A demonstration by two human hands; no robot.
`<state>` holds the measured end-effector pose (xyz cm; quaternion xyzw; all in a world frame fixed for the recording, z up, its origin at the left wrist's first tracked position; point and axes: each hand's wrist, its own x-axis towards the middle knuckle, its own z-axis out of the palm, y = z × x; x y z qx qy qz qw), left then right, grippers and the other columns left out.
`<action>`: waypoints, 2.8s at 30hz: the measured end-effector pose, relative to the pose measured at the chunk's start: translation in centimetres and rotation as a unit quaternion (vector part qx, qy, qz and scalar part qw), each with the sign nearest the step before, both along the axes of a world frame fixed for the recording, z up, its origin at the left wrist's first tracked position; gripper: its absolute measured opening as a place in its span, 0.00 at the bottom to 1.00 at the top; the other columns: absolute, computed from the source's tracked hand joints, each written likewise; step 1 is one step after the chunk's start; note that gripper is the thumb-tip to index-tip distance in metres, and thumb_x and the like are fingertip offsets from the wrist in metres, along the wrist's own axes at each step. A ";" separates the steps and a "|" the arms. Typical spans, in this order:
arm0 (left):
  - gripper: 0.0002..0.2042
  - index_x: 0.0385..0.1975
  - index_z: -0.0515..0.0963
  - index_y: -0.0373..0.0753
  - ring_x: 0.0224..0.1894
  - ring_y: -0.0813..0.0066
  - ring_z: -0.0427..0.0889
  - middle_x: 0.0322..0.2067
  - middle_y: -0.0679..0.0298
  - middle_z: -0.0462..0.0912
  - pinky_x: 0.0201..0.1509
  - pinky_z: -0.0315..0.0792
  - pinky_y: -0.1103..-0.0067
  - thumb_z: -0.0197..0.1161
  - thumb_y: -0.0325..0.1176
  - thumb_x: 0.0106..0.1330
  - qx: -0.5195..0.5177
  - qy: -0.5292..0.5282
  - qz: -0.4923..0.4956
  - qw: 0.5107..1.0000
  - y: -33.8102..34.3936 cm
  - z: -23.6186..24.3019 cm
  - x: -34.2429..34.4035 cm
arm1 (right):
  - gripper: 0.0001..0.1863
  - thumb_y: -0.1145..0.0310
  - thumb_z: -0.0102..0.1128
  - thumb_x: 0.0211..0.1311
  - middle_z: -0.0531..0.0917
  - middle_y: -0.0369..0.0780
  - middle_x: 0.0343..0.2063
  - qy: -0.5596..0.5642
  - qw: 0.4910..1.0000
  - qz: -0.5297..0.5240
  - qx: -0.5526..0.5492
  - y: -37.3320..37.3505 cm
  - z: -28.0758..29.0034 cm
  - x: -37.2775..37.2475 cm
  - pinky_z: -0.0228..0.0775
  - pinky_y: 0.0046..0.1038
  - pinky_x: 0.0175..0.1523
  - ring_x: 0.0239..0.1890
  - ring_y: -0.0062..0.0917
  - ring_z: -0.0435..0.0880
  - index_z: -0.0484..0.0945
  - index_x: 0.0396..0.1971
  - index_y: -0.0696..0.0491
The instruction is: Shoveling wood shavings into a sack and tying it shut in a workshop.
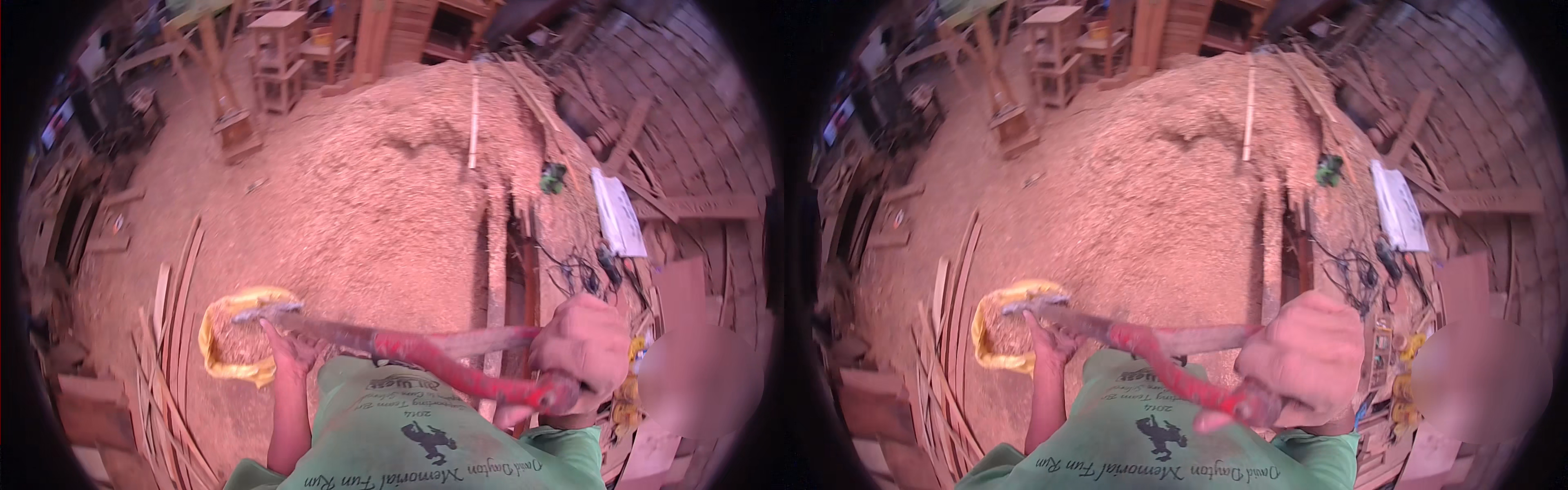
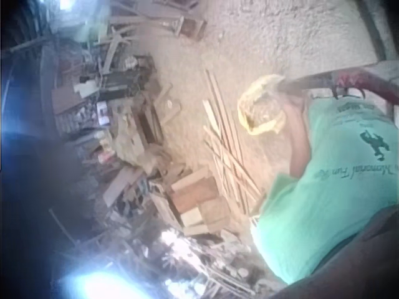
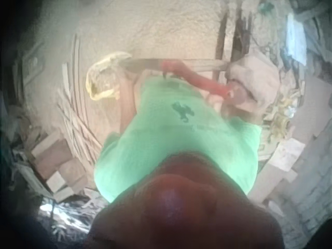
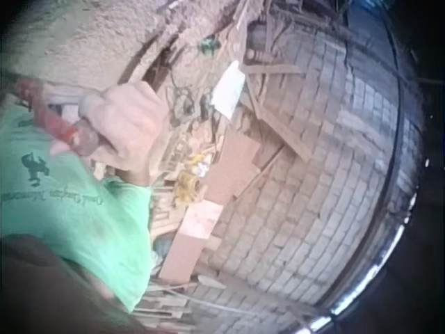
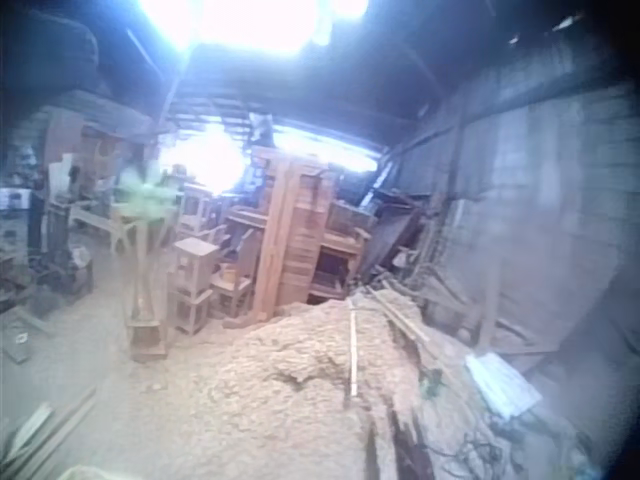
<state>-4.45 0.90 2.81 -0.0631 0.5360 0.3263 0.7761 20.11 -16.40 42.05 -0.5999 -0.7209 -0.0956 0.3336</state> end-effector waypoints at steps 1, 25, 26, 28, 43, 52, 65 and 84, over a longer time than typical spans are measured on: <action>0.45 0.68 0.46 0.43 0.56 0.41 0.70 0.61 0.48 0.62 0.56 0.68 0.52 0.43 0.72 0.59 0.052 -0.215 0.029 0.975 1.0 0.5 1.4 | 0.25 0.48 0.77 0.29 0.68 0.30 0.10 0.006 0.999 0.053 0.008 -1.2 0.0 0.8 0.54 0.23 0.22 0.12 0.22 0.68 0.74 0.16 0.51; 0.10 0.37 0.66 0.33 0.31 0.59 0.82 0.31 0.55 0.76 0.38 0.83 0.66 0.53 0.34 0.67 -0.019 -0.093 -0.499 0.861 -14.7 -1.8 40.0 | 0.30 0.55 0.78 0.37 0.81 0.35 0.25 0.421 0.805 -0.415 -0.049 -29.2 -6.0 15.3 0.71 0.21 0.31 0.25 0.18 0.79 0.80 0.39 0.59; 0.10 0.38 0.65 0.34 0.29 0.61 0.81 0.28 0.58 0.74 0.38 0.83 0.65 0.52 0.34 0.67 -0.040 -0.085 -0.514 0.853 -16.1 -3.7 42.0 | 0.29 0.57 0.77 0.39 0.83 0.36 0.27 0.447 0.776 -0.433 -0.102 -27.6 -6.8 15.4 0.72 0.22 0.34 0.27 0.18 0.80 0.80 0.40 0.58; 0.09 0.40 0.65 0.34 0.28 0.63 0.80 0.26 0.61 0.73 0.38 0.83 0.65 0.52 0.33 0.68 -0.062 -0.080 -0.535 0.839 -19.0 -6.7 44.7 | 0.25 0.60 0.76 0.42 0.84 0.36 0.28 0.472 0.753 -0.437 -0.144 -24.0 -9.5 15.7 0.73 0.22 0.36 0.28 0.17 0.81 0.81 0.40 0.57; 0.13 0.48 0.70 0.36 0.32 0.63 0.80 0.37 0.55 0.79 0.37 0.80 0.69 0.49 0.31 0.65 0.137 0.084 -0.592 0.790 -8.7 -8.4 39.7 | 0.19 0.60 0.69 0.50 0.81 0.41 0.20 0.436 0.608 -0.639 -0.177 -30.5 -31.0 31.3 0.71 0.28 0.33 0.26 0.20 0.80 0.81 0.31 0.62; 0.10 0.41 0.72 0.38 0.23 0.68 0.77 0.29 0.59 0.77 0.24 0.71 0.72 0.51 0.33 0.64 0.105 0.330 -0.494 0.798 -2.1 -13.3 13.2 | 0.23 0.52 0.65 0.54 0.83 0.46 0.27 0.219 0.625 -0.712 -0.232 -36.0 -37.1 36.9 0.71 0.35 0.38 0.31 0.37 0.83 0.79 0.37 0.58; 0.11 0.39 0.76 0.30 0.23 0.71 0.77 0.22 0.60 0.78 0.30 0.72 0.77 0.55 0.32 0.64 0.357 0.494 -0.349 0.712 -3.0 -4.8 -2.3 | 0.29 0.53 0.58 0.60 0.79 0.53 0.43 -0.112 0.654 -0.706 -0.249 -31.9 -37.2 31.9 0.70 0.38 0.48 0.41 0.45 0.79 0.70 0.54 0.59; 0.13 0.40 0.73 0.37 0.32 0.49 0.81 0.31 0.49 0.81 0.35 0.75 0.62 0.62 0.36 0.58 0.246 0.698 -0.594 0.316 15.3 -9.5 -20.0 | 0.47 0.52 0.67 0.48 0.72 0.53 0.55 0.599 0.630 -0.194 -0.454 23.4 -59.8 -15.7 0.72 0.41 0.52 0.51 0.46 0.77 0.55 0.66 0.51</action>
